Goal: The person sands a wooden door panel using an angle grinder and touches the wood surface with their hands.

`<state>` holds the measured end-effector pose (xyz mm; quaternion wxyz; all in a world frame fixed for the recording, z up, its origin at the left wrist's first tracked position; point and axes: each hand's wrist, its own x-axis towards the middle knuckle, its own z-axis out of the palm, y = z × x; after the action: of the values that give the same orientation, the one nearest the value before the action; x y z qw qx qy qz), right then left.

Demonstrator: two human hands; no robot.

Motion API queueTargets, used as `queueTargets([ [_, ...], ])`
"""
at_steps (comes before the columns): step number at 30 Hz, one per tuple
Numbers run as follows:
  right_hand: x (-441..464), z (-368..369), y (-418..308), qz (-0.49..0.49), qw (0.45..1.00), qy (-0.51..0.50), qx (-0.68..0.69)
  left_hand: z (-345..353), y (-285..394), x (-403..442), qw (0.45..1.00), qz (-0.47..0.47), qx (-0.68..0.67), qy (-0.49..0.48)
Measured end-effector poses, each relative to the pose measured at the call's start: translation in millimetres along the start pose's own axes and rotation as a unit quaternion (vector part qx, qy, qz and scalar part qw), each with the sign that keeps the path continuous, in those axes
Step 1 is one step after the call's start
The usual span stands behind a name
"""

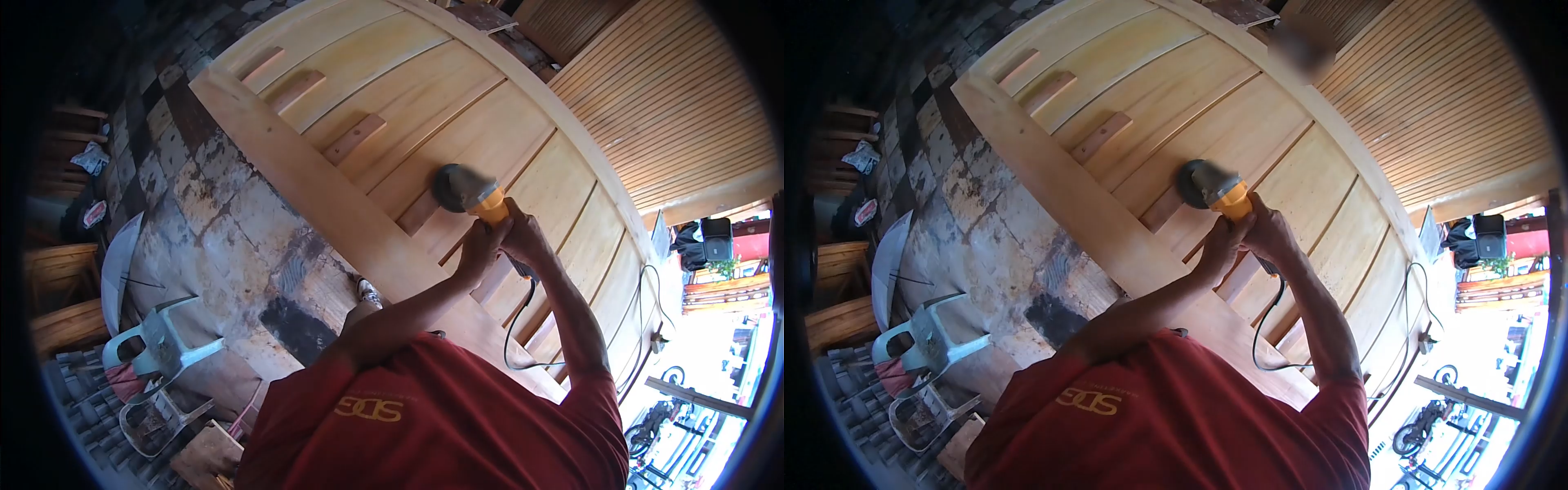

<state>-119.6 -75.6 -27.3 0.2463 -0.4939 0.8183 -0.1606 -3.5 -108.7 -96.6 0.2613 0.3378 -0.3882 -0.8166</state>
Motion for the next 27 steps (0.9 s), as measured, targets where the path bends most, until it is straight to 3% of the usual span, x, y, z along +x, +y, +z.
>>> queueTargets([
  [1, -0.2, 0.8, 1.3, -0.014, 1.000, -0.001, 0.007, -1.0, -1.8, -0.2, 0.999, -0.006, 0.031, 0.009],
  [5, 13.7, -10.8, -13.4, 0.080, 0.994, -0.011, 0.068, -1.2, 6.4, 24.5, 0.997, -0.018, -0.058, -0.037],
  [11, -2.8, -10.3, -8.5, 0.011, 1.000, -0.020, -0.014, 3.9, 2.8, -4.6, 1.000, 0.004, -0.029, -0.008],
  [17, 3.5, -20.4, -26.5, 0.061, 0.998, -0.029, 0.009, 3.3, 7.2, 5.9, 1.000, -0.003, -0.030, -0.002],
  [20, -5.8, -13.8, -23.5, -0.001, 1.000, -0.022, 0.007, 2.0, 0.6, -2.7, 1.000, -0.001, -0.027, 0.014],
  [26, 5.2, -19.7, -33.2, 0.068, 0.997, -0.032, 0.023, 2.4, 12.7, 3.3, 0.998, -0.003, -0.056, 0.004],
  [27, 3.3, -18.1, -33.3, 0.046, 0.998, -0.034, 0.011, 2.3, 11.7, 0.3, 0.998, -0.004, -0.058, 0.001],
])
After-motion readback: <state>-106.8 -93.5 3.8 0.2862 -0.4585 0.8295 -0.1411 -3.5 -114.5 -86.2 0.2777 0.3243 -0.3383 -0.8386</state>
